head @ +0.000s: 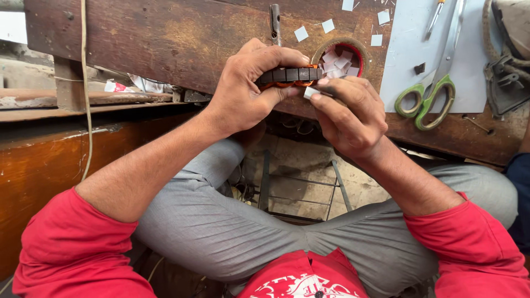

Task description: The person sits on the floor and works on electrical components, including motor stators and a disassembled iron. They use small white paper pieces to insulate the copper windings of the stators and manipulate the internal parts of the iron.

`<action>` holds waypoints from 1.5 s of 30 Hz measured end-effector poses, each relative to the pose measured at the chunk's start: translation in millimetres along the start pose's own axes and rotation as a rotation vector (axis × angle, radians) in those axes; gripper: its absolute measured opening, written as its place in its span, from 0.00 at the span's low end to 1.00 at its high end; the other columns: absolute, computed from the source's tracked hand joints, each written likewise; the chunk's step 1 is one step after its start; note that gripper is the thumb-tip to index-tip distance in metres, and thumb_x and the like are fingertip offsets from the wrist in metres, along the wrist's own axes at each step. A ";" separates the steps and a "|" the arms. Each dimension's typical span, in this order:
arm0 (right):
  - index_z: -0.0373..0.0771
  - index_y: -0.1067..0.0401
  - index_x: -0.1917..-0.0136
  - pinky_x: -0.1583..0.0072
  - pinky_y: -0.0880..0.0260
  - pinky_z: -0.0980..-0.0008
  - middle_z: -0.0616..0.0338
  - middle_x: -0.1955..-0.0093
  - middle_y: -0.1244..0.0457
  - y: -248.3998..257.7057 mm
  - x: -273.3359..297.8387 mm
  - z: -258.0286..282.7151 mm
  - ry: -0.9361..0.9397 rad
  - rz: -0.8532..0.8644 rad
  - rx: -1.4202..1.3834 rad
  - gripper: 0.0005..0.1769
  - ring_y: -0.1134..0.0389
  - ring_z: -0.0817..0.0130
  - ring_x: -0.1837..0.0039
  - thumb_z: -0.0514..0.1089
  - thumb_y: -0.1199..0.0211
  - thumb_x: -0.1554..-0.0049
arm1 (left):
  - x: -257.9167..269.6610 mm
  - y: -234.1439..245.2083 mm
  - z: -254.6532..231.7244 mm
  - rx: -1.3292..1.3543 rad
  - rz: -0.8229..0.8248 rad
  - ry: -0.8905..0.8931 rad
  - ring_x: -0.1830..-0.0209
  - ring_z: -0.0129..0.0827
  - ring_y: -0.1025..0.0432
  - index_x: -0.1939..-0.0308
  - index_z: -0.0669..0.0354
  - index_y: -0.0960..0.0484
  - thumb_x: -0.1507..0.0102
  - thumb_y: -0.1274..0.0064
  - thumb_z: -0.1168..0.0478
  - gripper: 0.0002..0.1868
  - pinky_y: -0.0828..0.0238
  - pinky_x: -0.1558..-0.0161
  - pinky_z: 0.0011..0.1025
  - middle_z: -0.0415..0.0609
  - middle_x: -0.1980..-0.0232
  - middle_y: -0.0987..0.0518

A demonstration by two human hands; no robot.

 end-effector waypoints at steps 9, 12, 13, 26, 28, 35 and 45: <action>0.33 0.22 0.45 0.44 0.26 0.58 0.51 0.46 0.31 -0.5 -5.6 -3.2 0.007 0.032 0.005 0.13 0.26 0.56 0.44 0.28 0.27 0.42 | 1.9 0.0 -0.5 -0.017 0.027 0.005 0.48 0.32 0.27 0.42 0.54 0.17 0.38 0.33 0.70 0.21 0.26 0.42 0.28 0.40 0.43 0.17; 0.36 0.21 0.46 0.43 0.26 0.60 0.54 0.47 0.29 -1.5 -3.4 -5.0 -0.064 0.021 -0.028 0.12 0.26 0.58 0.43 0.28 0.27 0.42 | 3.0 -0.2 0.2 -0.020 0.025 0.006 0.47 0.31 0.27 0.42 0.54 0.17 0.38 0.35 0.72 0.21 0.26 0.41 0.28 0.40 0.43 0.17; 0.37 0.21 0.46 0.42 0.26 0.62 0.55 0.47 0.28 -2.6 -2.2 -6.9 -0.107 0.017 -0.056 0.12 0.26 0.59 0.43 0.28 0.26 0.42 | 3.0 -0.3 1.1 -0.018 0.029 0.016 0.47 0.31 0.27 0.42 0.54 0.17 0.38 0.36 0.72 0.21 0.25 0.42 0.27 0.39 0.44 0.17; 0.39 0.20 0.47 0.46 0.23 0.71 0.56 0.49 0.28 -13.2 17.1 -23.6 -0.480 -0.094 -0.357 0.09 0.27 0.69 0.46 0.31 0.24 0.39 | 3.4 -3.4 -2.8 -0.079 0.000 -0.007 0.46 0.34 0.28 0.41 0.54 0.17 0.39 0.38 0.74 0.23 0.26 0.41 0.30 0.40 0.44 0.17; 0.38 0.20 0.47 0.48 0.25 0.73 0.55 0.48 0.29 -11.5 19.9 -25.0 -0.577 -0.111 -0.398 0.09 0.28 0.69 0.45 0.32 0.25 0.39 | 1.5 -5.0 -4.6 -0.093 0.004 -0.013 0.48 0.34 0.28 0.42 0.54 0.17 0.40 0.36 0.73 0.23 0.27 0.43 0.31 0.40 0.46 0.17; 0.34 0.20 0.52 0.44 0.25 0.68 0.53 0.53 0.28 -11.7 11.9 -19.1 -0.326 -0.053 -0.195 0.07 0.28 0.64 0.46 0.29 0.26 0.44 | 0.3 -6.0 -5.4 -0.174 0.008 -0.051 0.50 0.36 0.28 0.41 0.54 0.20 0.39 0.35 0.69 0.23 0.28 0.46 0.31 0.41 0.48 0.17; 0.34 0.32 0.39 0.36 0.24 0.73 0.49 0.33 0.32 -28.6 18.8 -40.5 -0.734 -0.061 -0.819 0.07 0.29 0.71 0.38 0.33 0.39 0.29 | 4.9 16.8 2.4 0.018 0.254 0.051 0.14 0.52 0.47 0.18 0.56 0.42 0.30 0.41 0.58 0.39 0.48 0.17 0.41 0.61 0.18 0.41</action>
Point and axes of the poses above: each hand's wrist, its own x-axis away from the middle knuckle, its own y-axis out of the back of the hand, z = x × y, the point moved 5 cm from there along -x, towards the middle knuckle
